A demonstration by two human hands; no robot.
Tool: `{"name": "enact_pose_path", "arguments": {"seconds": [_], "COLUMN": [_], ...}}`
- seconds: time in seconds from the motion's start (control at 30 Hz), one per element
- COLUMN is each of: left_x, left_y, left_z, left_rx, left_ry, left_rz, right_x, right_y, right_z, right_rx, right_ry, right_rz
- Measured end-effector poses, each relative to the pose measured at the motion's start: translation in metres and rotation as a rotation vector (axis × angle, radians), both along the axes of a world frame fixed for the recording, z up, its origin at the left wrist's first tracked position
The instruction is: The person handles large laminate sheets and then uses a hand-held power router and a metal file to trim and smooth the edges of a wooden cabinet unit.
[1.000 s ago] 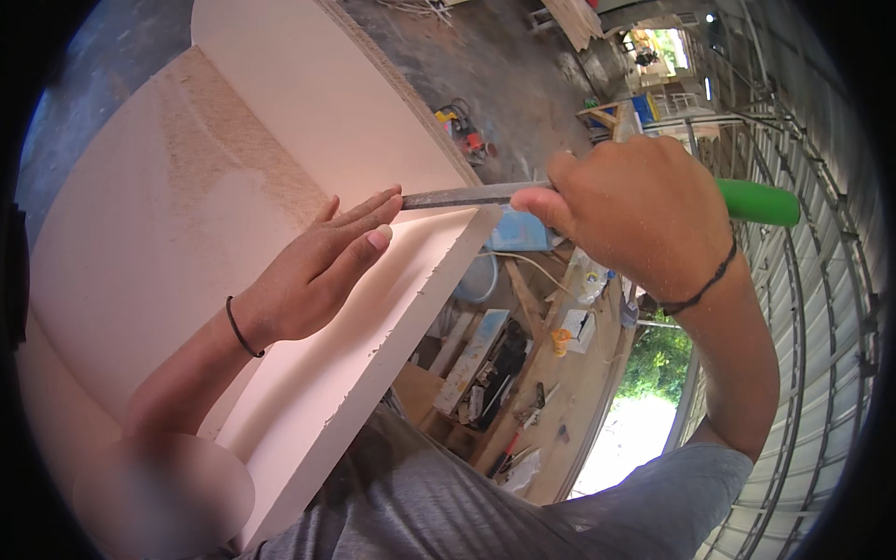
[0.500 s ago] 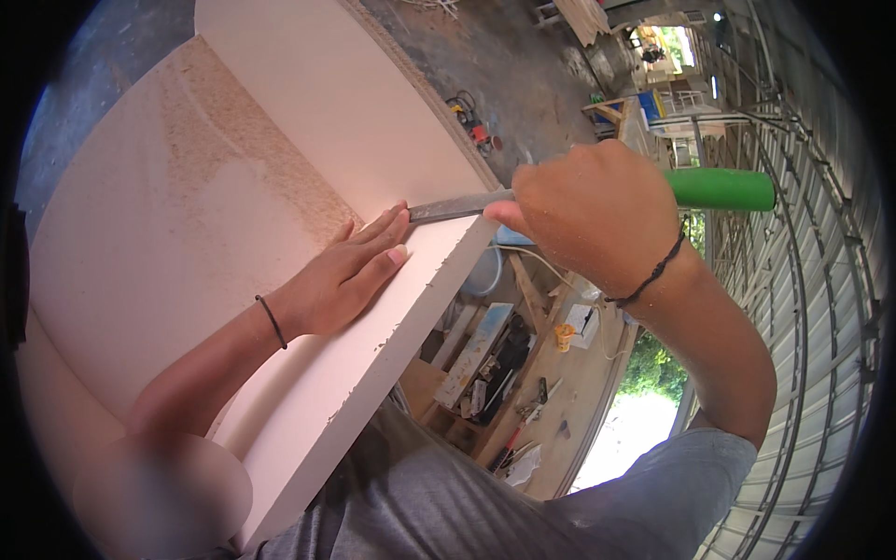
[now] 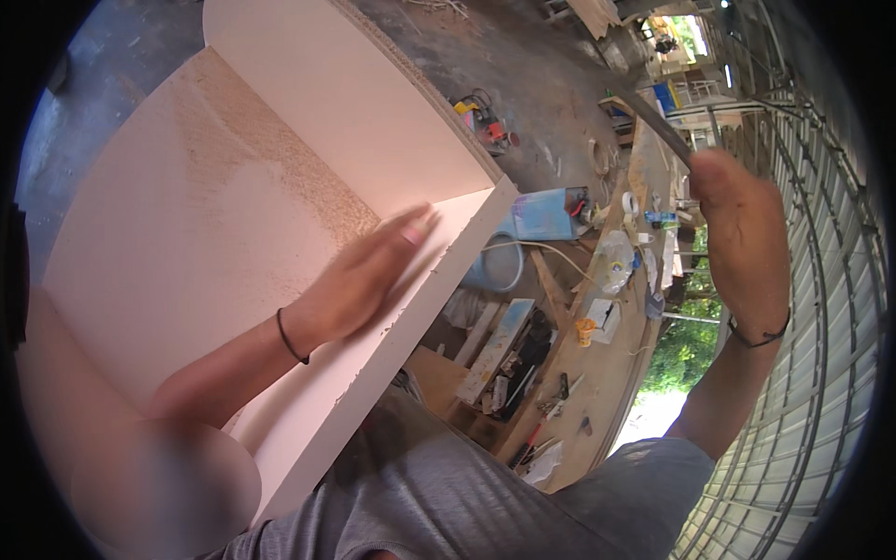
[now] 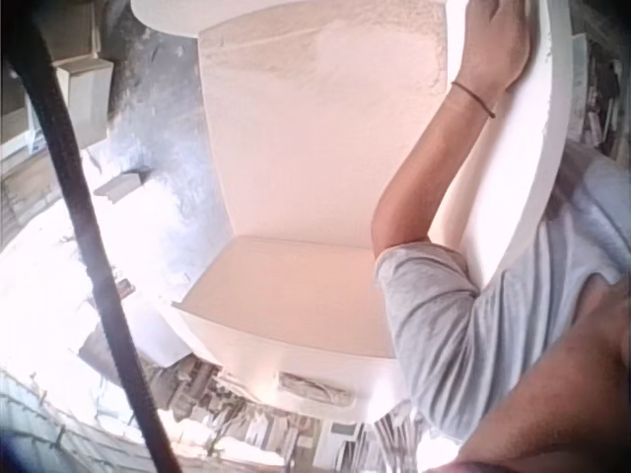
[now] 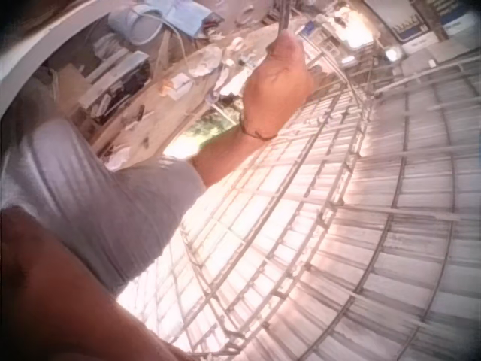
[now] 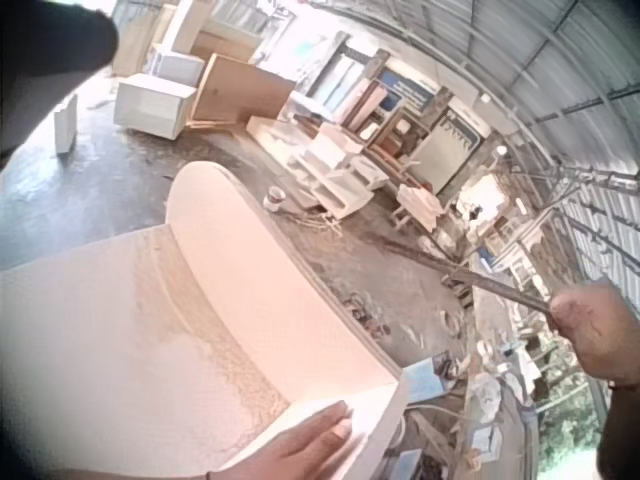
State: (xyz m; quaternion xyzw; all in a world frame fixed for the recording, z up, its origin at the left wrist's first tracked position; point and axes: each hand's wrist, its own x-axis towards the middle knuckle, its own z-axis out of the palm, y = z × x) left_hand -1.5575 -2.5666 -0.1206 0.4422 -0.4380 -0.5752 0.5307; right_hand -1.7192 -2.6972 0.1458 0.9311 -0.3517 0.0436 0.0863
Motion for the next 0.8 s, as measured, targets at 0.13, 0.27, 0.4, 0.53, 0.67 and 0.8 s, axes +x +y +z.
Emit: {"name": "enact_pose_path", "arguments": {"seconds": [0.13,0.27,0.4,0.53,0.67,0.8], "left_x": [-0.011,0.012,0.028,0.019,0.003,0.011], "left_y": [-0.009,0.002,0.009,0.022,0.039,0.063], "left_z": [0.023,0.053,0.07,0.06,0.062,0.103], "left_rx": [-0.174,-0.574,-0.517,-0.039,-0.066,-0.562], "left_ry": [-0.084,-0.419,-0.29,-0.383,-0.264,-0.389], "left_rz": [-0.148,-0.437,-0.093,0.03,-0.072,-0.288], "right_x": [-0.071,-0.131,-0.173,-0.207,-0.189,-0.18], "right_y": [0.021,0.026,0.037,0.046,0.055,0.055], "right_z": [-0.019,-0.095,-0.14,-0.139,-0.138,-0.128], "right_rx": [0.153,0.363,0.535,0.459,0.506,0.487], "right_ry": [-0.318,-0.754,-0.983,-0.909,-0.904,-0.747], "right_rz": [-0.443,-0.608,-0.677,-0.66,-0.572,-0.493]}}
